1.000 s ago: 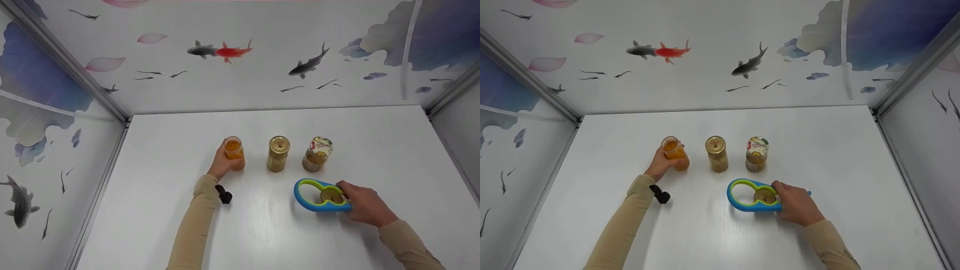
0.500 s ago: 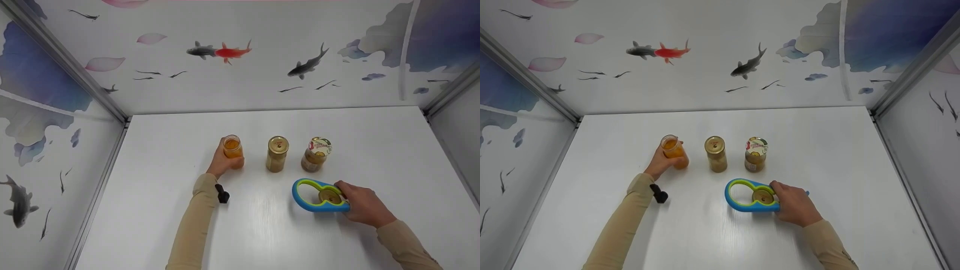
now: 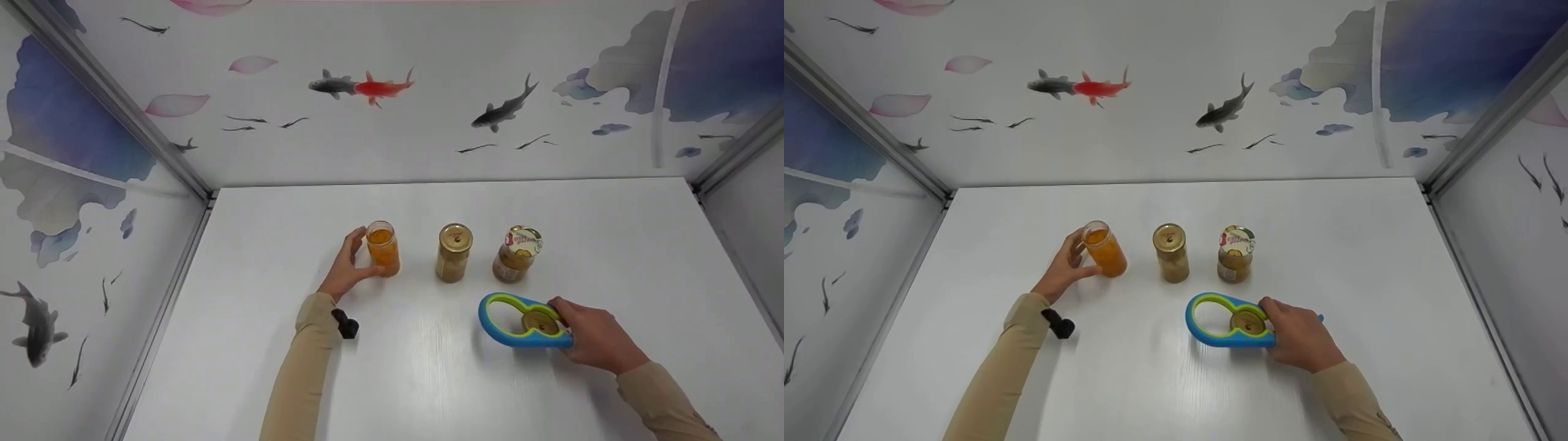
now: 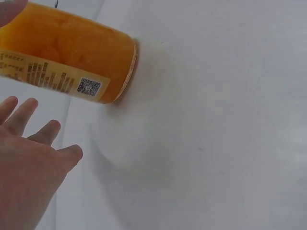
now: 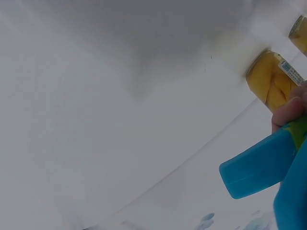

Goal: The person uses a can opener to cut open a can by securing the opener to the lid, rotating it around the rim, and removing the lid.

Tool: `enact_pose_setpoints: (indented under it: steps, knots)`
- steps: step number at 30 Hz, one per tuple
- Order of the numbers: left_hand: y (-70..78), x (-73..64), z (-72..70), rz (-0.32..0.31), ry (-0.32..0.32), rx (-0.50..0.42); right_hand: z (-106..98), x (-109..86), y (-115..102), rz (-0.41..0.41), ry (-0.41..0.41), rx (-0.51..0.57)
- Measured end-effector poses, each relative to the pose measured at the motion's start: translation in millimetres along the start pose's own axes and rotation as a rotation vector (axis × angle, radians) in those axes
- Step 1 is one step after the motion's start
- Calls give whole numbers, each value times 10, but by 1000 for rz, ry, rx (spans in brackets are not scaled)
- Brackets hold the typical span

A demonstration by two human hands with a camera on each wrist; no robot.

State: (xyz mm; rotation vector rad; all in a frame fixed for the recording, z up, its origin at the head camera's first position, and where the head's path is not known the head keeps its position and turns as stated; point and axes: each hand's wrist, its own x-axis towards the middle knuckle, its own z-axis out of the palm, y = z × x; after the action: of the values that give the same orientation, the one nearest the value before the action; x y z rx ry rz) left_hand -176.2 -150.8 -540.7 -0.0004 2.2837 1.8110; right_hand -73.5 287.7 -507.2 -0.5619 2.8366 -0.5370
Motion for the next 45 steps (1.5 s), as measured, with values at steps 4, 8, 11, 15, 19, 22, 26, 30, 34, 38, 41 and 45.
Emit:
enact_pose_setpoints:
  steps: [4,8,11,15,19,22,26,30,34,38,41,45]
  knots:
    - [-35,-79,-59,-5,-5,27,6,-6,-19,3,5,4]
    - [-95,-204,-119,-41,-24,72,10,-2,-34,-2,10,10]
    - [-137,-326,-159,-61,-41,85,13,-1,-31,-15,23,3]
    - [-156,-476,-181,-52,-77,67,22,-4,-26,-41,60,-21]
    - [-143,-575,-142,-34,-139,105,25,3,-45,-44,74,-27]
    - [-99,-636,-66,-33,-174,130,28,15,-66,-40,73,-24]
    - [-64,-678,64,-40,-212,127,25,40,-93,-35,67,-18]
    - [-42,-676,183,-15,-268,123,10,64,-128,-20,55,-8]
    - [0,-661,288,6,-311,110,9,81,-151,-29,65,-2]
    - [50,-640,388,13,-337,106,16,106,-169,-55,86,3]
    - [85,-622,473,26,-361,98,20,126,-181,-74,106,3]
    - [112,-576,600,64,-401,87,28,152,-206,-87,121,1]
